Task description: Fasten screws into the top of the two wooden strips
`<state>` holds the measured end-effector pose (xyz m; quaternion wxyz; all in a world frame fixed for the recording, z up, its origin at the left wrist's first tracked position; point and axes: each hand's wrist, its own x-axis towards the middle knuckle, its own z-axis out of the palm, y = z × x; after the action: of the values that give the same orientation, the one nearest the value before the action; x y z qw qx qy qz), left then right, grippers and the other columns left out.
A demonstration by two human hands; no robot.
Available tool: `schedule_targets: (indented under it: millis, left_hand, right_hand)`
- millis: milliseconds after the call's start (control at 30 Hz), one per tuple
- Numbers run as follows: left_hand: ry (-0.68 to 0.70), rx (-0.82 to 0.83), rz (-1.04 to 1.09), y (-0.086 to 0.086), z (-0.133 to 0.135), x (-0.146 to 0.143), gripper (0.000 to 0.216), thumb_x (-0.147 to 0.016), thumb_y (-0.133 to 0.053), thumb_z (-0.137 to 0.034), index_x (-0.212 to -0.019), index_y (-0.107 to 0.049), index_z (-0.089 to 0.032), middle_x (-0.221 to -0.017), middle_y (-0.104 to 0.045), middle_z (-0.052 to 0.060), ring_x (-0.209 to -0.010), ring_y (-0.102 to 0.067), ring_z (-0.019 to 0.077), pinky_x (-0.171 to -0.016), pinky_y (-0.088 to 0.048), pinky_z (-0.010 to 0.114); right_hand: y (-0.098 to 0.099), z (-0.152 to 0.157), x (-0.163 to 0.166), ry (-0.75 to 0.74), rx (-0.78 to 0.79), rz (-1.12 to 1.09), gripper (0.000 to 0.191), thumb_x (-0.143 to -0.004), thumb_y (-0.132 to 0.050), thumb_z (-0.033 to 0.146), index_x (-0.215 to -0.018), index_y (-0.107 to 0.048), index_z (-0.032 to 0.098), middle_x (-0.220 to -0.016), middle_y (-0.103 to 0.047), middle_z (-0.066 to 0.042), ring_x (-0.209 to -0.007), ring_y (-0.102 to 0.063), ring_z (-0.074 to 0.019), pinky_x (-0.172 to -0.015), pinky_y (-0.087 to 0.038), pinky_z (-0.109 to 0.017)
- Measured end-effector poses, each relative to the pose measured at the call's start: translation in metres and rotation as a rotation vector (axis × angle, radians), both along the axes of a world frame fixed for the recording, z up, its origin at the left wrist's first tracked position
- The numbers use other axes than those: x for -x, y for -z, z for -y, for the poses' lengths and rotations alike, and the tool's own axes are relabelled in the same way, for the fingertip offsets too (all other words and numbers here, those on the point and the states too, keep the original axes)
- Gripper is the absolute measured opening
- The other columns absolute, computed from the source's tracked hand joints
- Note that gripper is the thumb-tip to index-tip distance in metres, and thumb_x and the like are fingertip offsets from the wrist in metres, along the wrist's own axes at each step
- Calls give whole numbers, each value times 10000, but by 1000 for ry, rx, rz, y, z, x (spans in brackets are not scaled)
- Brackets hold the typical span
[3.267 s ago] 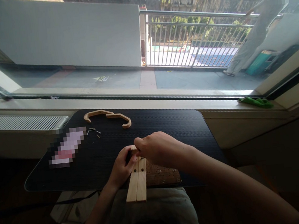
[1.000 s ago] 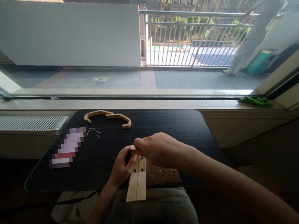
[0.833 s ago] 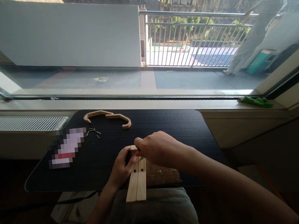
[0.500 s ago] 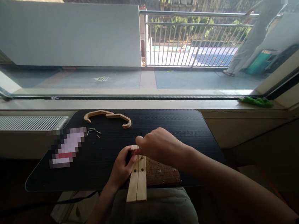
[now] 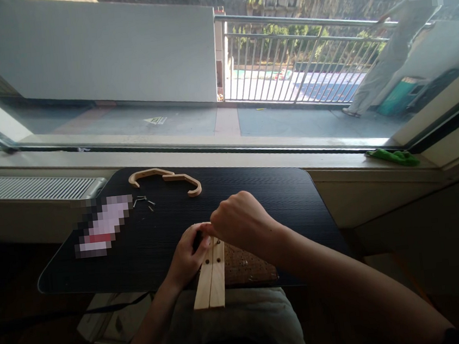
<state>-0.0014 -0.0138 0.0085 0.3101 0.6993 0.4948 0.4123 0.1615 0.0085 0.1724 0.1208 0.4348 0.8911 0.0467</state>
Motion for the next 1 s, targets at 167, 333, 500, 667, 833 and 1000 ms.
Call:
schedule_targets:
  millis: [167,333,500,667,833,1000]
  left_hand:
    - [-28,-10,3,0,0,-1,148,-878,-540,-268,-983,-625,-208,-1006,-688,79,-972,-636,244,-898,-514,412]
    - [-31,3,7,0,0,-1,151,-878,-538,-276,-991,-617,-215,-988,-681,74,-973,-631,243,-916,-506,416]
    - [-16,-1,18,0,-1,-1,164,-866,-539,-272,-1005,-612,-223,-987,-679,73,-981,-627,249,-928,-500,425]
    - [-17,-9,20,-1,0,-1,163,-872,-542,-271,-1005,-620,-218,-993,-685,74,-976,-636,245,-918,-500,407]
    - [-12,-8,17,-1,0,-1,145,-881,-545,-270,-987,-624,-209,-1006,-692,76,-970,-643,243,-903,-507,401]
    - [-16,-9,26,0,0,0,158,-871,-553,-261,-1001,-625,-208,-1010,-691,75,-982,-645,245,-904,-508,394]
  right_hand:
    - [0,2,10,131,-11,11,588,-1036,-381,455,-694,-741,140,-684,-740,-150,-693,-732,-257,-514,-342,-260]
    - [-1,4,13,209,20,-6,509,-1042,-355,436,-818,-698,134,-720,-735,-149,-715,-729,-271,-539,-372,-272]
    - [1,8,-3,-5,101,-108,191,-1006,-407,281,-1023,-540,146,-864,-702,-101,-698,-689,-225,-493,-281,-277]
    - [5,7,-18,-112,240,-226,120,-1004,-395,216,-1021,-505,171,-887,-674,-47,-659,-620,-160,-522,-252,-296]
    - [5,2,-22,-88,285,-224,138,-1014,-401,238,-990,-530,196,-868,-701,-25,-656,-609,-150,-534,-231,-294]
    - [4,0,-19,-60,270,-167,169,-1024,-417,296,-986,-547,195,-819,-730,-36,-641,-641,-167,-523,-210,-304]
